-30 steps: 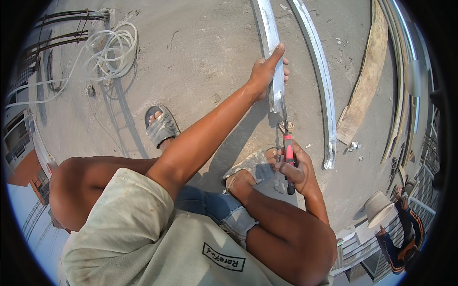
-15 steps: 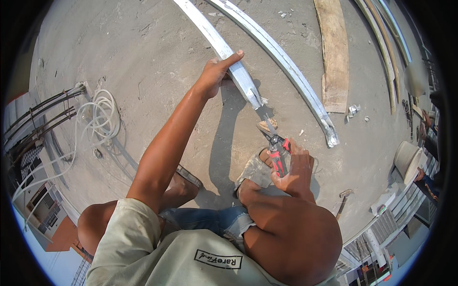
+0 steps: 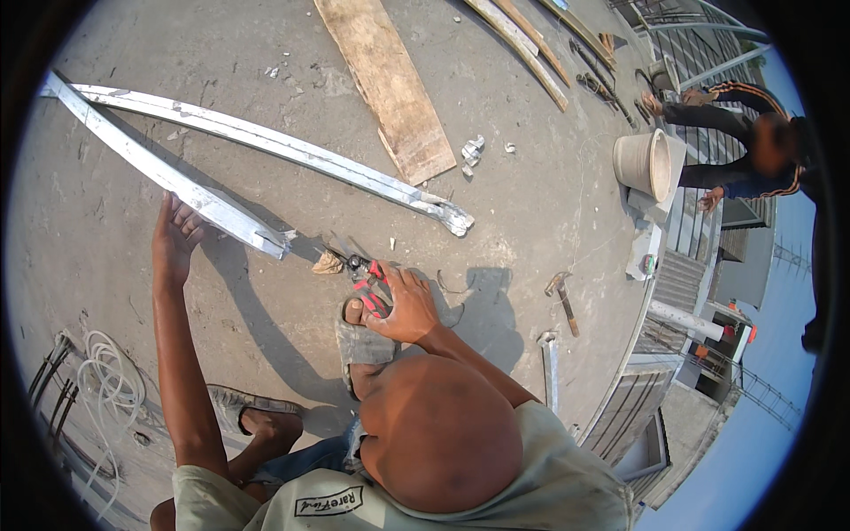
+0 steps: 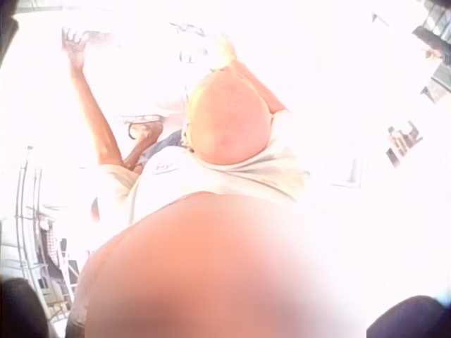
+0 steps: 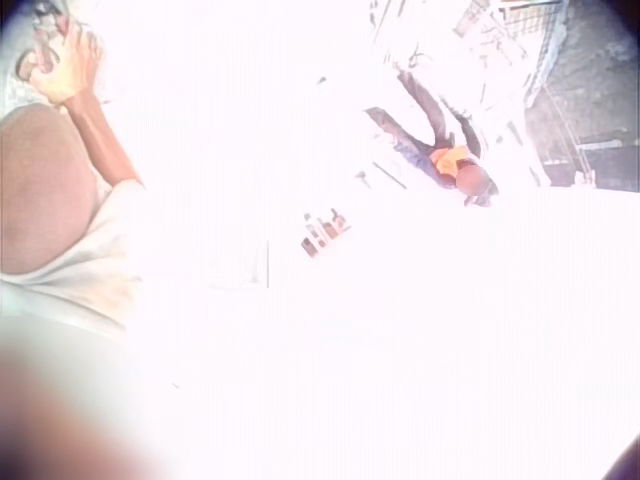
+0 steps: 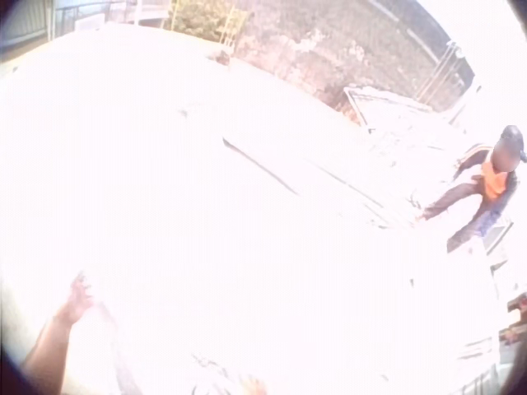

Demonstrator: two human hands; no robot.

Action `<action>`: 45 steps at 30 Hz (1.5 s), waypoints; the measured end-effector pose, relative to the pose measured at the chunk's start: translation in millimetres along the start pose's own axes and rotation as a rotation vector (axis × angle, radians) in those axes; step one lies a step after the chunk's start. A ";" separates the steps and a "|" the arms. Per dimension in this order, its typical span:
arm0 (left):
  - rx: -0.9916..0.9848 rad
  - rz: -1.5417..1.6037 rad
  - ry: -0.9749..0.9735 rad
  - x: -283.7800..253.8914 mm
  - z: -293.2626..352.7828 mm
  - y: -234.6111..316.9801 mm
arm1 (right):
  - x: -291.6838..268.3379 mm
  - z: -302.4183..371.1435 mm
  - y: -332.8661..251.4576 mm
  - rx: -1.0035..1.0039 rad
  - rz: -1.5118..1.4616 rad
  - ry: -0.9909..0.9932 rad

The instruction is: The person sits on a rooftop and uses tin snips to cut long metal strips into shorter pieces. They repeatedly position the strips, cut them, and place the cut pieces on the ground.

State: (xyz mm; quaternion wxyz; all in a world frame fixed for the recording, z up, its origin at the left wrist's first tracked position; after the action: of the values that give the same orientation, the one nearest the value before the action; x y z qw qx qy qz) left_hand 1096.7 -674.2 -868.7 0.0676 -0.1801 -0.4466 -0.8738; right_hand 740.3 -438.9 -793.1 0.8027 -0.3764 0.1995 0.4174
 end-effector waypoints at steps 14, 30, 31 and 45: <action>0.002 -0.012 0.131 -47.3 23.2 1.5 | 8.3 1.3 17.6 0.091 0.069 -0.008; 0.028 -0.002 0.201 -63.7 29.6 12.3 | 13.2 -4.8 7.1 0.094 0.002 -0.094; 0.027 0.006 0.201 -63.6 29.4 10.9 | 13.0 -4.9 7.2 0.090 0.003 -0.090; 0.006 0.019 0.192 -63.5 27.4 2.2 | 19.8 -9.2 11.0 0.094 0.010 -0.103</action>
State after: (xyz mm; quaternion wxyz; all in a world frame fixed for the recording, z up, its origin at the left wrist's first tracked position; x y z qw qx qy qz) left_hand 1163.2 -656.1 -876.2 0.1190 -0.0993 -0.4391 -0.8850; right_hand 742.5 -431.7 -816.3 0.8265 -0.3154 0.1793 0.4304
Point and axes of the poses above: each hand's wrist, its own z-axis away from the middle knuckle, its own x-axis out of the palm, y = z × x, the point moved 10 cm from there along -z, towards the middle knuckle, and after that the axes turned 11 degrees about -y, right-handed, at the moved point
